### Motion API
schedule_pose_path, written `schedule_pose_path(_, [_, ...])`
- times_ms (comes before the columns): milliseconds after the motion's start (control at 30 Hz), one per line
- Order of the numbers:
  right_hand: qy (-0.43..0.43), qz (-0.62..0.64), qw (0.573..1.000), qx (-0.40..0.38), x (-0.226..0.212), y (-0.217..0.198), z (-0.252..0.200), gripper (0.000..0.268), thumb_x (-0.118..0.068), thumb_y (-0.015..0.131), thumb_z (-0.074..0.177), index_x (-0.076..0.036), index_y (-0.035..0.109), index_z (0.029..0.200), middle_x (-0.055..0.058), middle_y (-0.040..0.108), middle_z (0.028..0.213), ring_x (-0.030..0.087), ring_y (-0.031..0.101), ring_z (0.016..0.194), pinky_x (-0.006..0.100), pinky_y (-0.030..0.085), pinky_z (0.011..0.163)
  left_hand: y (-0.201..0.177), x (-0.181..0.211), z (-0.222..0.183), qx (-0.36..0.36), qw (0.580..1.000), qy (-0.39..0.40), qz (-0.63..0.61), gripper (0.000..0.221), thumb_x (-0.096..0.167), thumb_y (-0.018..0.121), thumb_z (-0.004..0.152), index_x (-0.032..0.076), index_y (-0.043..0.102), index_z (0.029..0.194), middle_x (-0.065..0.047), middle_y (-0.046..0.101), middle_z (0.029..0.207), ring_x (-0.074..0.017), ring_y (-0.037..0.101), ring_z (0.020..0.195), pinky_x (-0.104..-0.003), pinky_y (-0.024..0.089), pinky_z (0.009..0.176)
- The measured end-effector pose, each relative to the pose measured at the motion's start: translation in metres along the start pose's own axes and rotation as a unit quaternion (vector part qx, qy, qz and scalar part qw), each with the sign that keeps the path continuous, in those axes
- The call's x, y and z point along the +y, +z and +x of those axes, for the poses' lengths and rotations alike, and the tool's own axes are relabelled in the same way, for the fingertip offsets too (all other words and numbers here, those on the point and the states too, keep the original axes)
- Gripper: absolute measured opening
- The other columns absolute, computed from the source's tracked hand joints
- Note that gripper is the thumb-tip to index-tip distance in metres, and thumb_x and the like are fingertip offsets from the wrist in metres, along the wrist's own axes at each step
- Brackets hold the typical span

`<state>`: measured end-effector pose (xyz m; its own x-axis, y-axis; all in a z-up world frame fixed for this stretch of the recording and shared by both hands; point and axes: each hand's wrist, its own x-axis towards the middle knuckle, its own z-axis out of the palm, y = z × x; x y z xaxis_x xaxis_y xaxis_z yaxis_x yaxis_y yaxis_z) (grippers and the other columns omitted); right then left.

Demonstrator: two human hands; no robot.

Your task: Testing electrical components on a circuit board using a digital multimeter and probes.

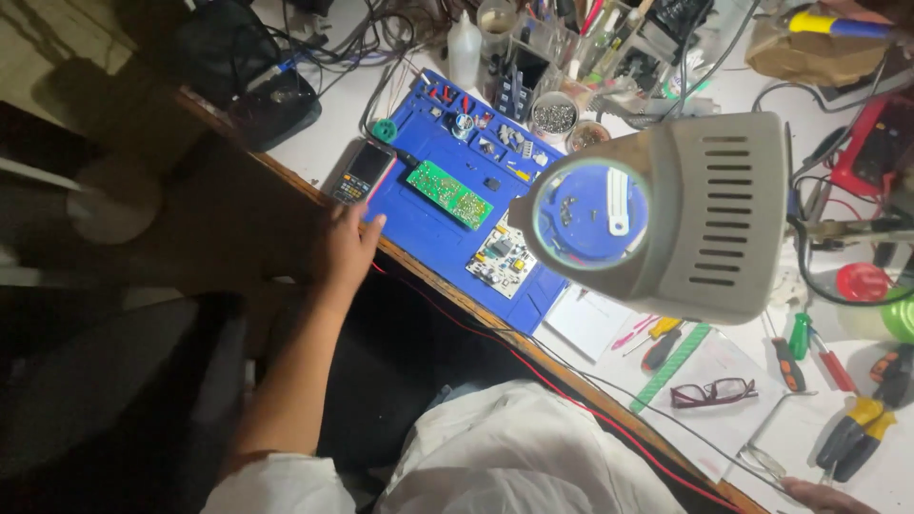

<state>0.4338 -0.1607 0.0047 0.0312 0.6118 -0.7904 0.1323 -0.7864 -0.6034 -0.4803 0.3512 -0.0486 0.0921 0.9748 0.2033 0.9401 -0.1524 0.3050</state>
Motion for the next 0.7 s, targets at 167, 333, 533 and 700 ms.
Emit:
schedule_pose_path(167, [-0.142,-0.138,0.98,-0.002,0.01,0.096,-0.023,0.063,-0.026,0.068,0.101,0.003,0.084,0.155,0.011,0.085,0.174,0.02,0.077,0.164,0.038,0.055,0.137,0.043,0.066,-0.207,-0.33,0.908,-0.107,-0.235,0.048,0.051,0.073,0.108,0.017,0.083,0.075,-0.004,0.078,0.07,-0.0225,0.07,0.069,-0.049,0.049,0.071])
schedule_pose_path(333, [-0.4,-0.032,0.808,0.432,-0.17,0.363,-0.087,0.019,-0.002,0.062,0.138,0.015,0.061,0.129,0.033,0.074,0.13,0.045,0.08,0.113,0.052,0.067,0.116,0.127,0.134,-0.276,-0.622,0.775,0.1,-0.049,0.036,0.045,0.07,0.106,0.027,0.084,0.134,-0.007,0.073,0.151,-0.0333,0.067,0.139,-0.051,0.054,0.112])
schedule_pose_path(533, [-0.435,-0.068,0.799,0.408,-0.153,0.373,-0.077,0.008,0.002,0.062,0.13,0.004,0.065,0.137,0.025,0.081,0.134,0.035,0.083,0.127,0.044,0.065,0.124,0.092,0.13,-0.254,-0.602,0.796,0.036,-0.054,0.031,0.052,0.061,0.108,0.026,0.08,0.108,-0.003,0.083,0.116,-0.0306,0.075,0.109,-0.046,0.053,0.088])
schedule_pose_path(700, [-0.385,-0.007,0.813,0.437,-0.127,0.407,-0.073,0.012,-0.002,0.064,0.126,0.0,0.071,0.135,0.021,0.082,0.14,0.034,0.08,0.142,0.045,0.062,0.134,0.078,0.086,-0.247,-0.624,0.775,0.086,-0.04,0.035,0.055,0.056,0.102,0.026,0.076,0.103,0.0,0.08,0.112,-0.0246,0.071,0.106,-0.044,0.048,0.087])
